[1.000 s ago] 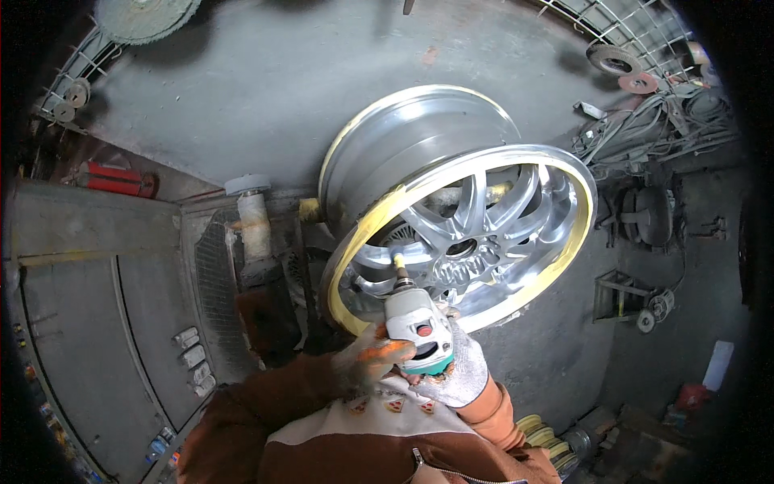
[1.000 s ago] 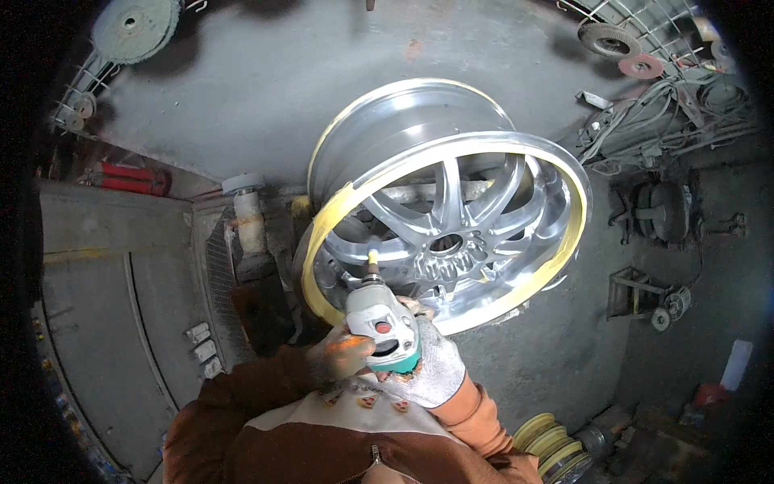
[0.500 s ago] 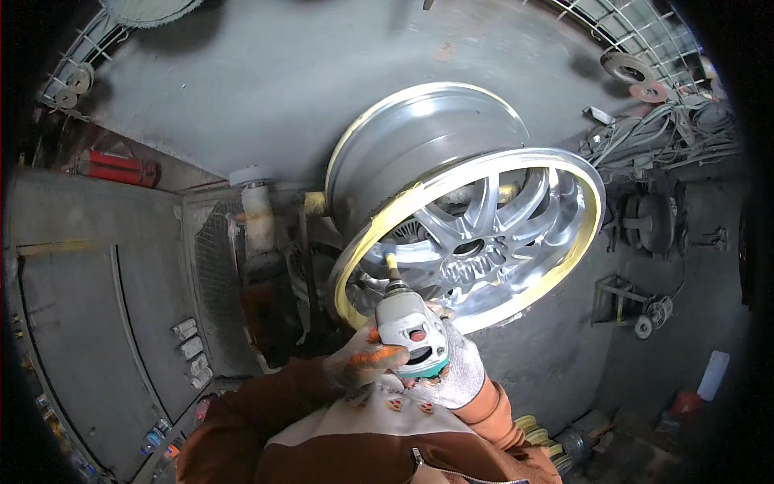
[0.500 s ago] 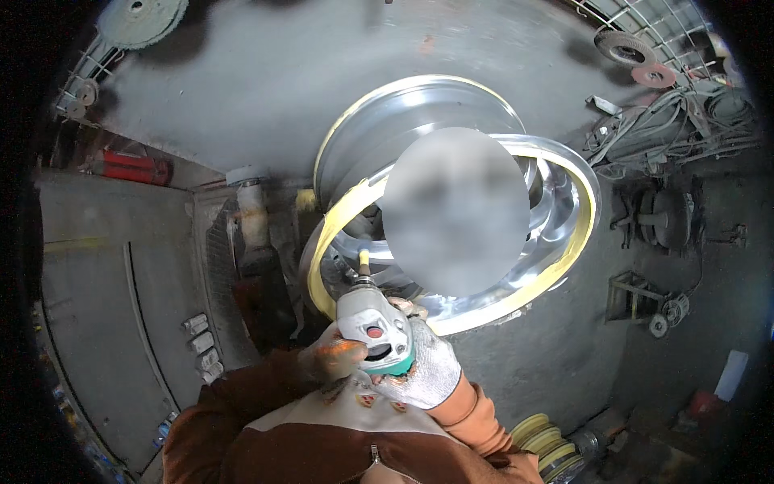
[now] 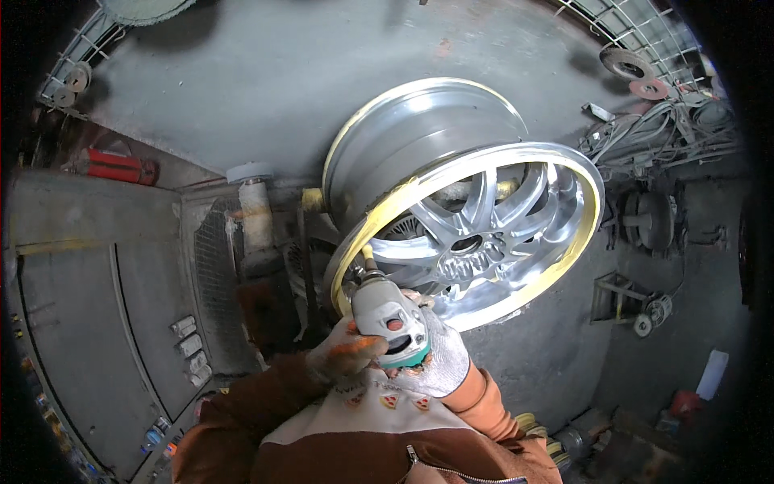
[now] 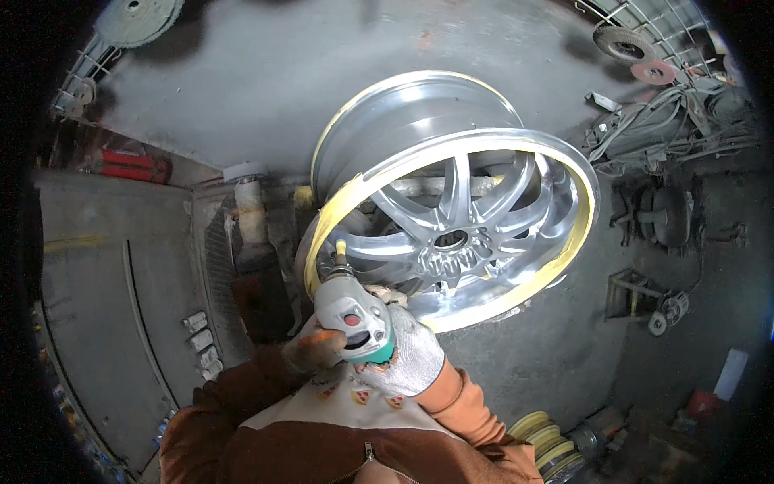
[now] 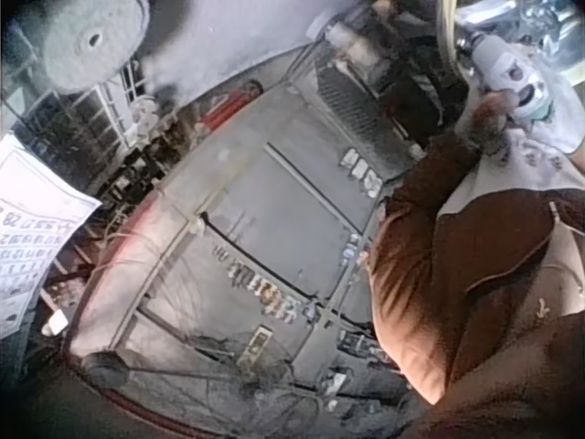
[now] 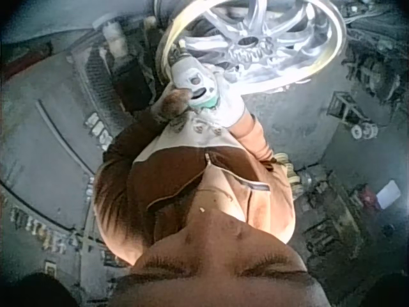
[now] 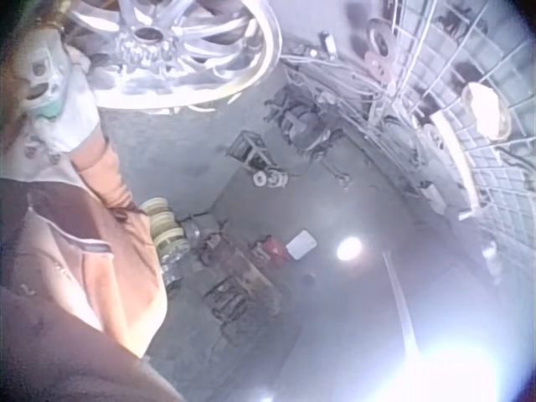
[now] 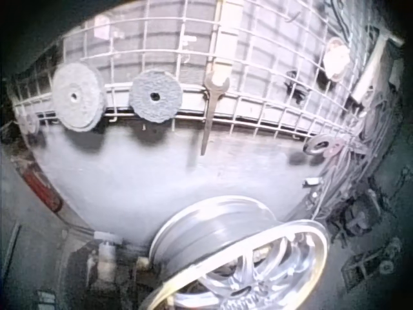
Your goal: The person polishes the spokes of a car wheel rim using a handheld rotary tool, periodically applying compound to the bit and rotating the rim by hand to buff different sections.
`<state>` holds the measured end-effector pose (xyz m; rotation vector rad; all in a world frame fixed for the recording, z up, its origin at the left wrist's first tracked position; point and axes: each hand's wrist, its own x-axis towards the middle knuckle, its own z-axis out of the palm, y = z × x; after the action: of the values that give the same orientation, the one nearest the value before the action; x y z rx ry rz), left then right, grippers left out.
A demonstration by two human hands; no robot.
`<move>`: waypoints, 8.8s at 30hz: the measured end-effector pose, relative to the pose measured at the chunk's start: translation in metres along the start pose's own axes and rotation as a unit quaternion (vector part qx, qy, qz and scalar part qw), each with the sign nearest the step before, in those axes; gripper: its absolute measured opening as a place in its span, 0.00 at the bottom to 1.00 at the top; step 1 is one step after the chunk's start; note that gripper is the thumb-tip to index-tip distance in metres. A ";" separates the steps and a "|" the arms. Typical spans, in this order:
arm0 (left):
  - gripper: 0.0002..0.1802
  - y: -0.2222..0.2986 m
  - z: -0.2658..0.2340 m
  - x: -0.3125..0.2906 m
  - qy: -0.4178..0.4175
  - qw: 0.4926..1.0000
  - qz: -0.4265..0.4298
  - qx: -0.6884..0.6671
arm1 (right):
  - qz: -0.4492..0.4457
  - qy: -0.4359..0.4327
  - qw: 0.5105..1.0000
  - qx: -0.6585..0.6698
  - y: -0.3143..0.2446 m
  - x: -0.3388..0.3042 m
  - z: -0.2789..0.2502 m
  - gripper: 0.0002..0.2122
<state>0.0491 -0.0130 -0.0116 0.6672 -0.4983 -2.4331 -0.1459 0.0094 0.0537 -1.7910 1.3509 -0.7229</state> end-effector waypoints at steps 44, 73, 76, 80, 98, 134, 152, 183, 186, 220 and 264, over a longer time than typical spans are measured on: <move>0.35 -0.003 -0.015 0.002 0.032 0.978 -0.115 -0.173 | -0.002 0.011 1.000 0.014 0.007 0.002 0.009 0.32; 0.45 0.013 -0.012 -0.003 0.006 0.997 -0.071 -0.017 | -0.019 0.011 1.000 -0.007 0.018 0.003 0.022 0.32; 0.45 0.008 -0.012 -0.004 0.014 0.997 -0.074 -0.001 | -0.042 0.010 0.999 -0.015 0.014 -0.002 0.016 0.31; 0.45 0.006 -0.009 -0.002 0.058 0.996 -0.056 0.035 | -0.058 0.003 0.997 -0.046 0.020 -0.003 0.017 0.29; 0.38 -0.004 -0.007 -0.001 -0.037 0.997 -0.073 -0.006 | -0.028 0.000 1.000 -0.011 0.007 -0.015 0.006 0.30; 0.50 -0.012 -0.003 0.006 -0.075 0.991 -0.104 0.038 | 0.024 0.026 0.999 -0.039 0.024 -0.052 0.028 0.30; 0.46 -0.047 -0.005 0.037 -0.127 0.989 -0.061 0.034 | -0.007 0.104 0.994 -0.031 0.033 -0.068 0.016 0.27; 0.54 -0.011 0.021 0.019 -0.101 0.987 -0.091 0.086 | 0.006 0.065 0.997 -0.033 0.020 -0.059 0.014 0.28; 0.55 -0.027 0.004 0.022 -0.083 0.987 -0.105 0.089 | -0.025 0.111 0.991 -0.064 0.020 -0.058 0.016 0.27; 0.45 0.015 0.032 0.004 -0.044 0.995 -0.066 0.059 | 0.024 0.009 0.999 -0.041 0.004 -0.029 0.005 0.34; 0.43 0.034 0.019 0.010 0.024 0.999 -0.002 0.036 | 0.025 -0.006 0.999 0.033 0.017 0.012 0.017 0.35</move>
<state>0.0459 -0.0420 0.0164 0.7555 -0.5682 -2.4071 -0.1378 -0.0010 0.0303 -1.7005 1.3447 -0.7205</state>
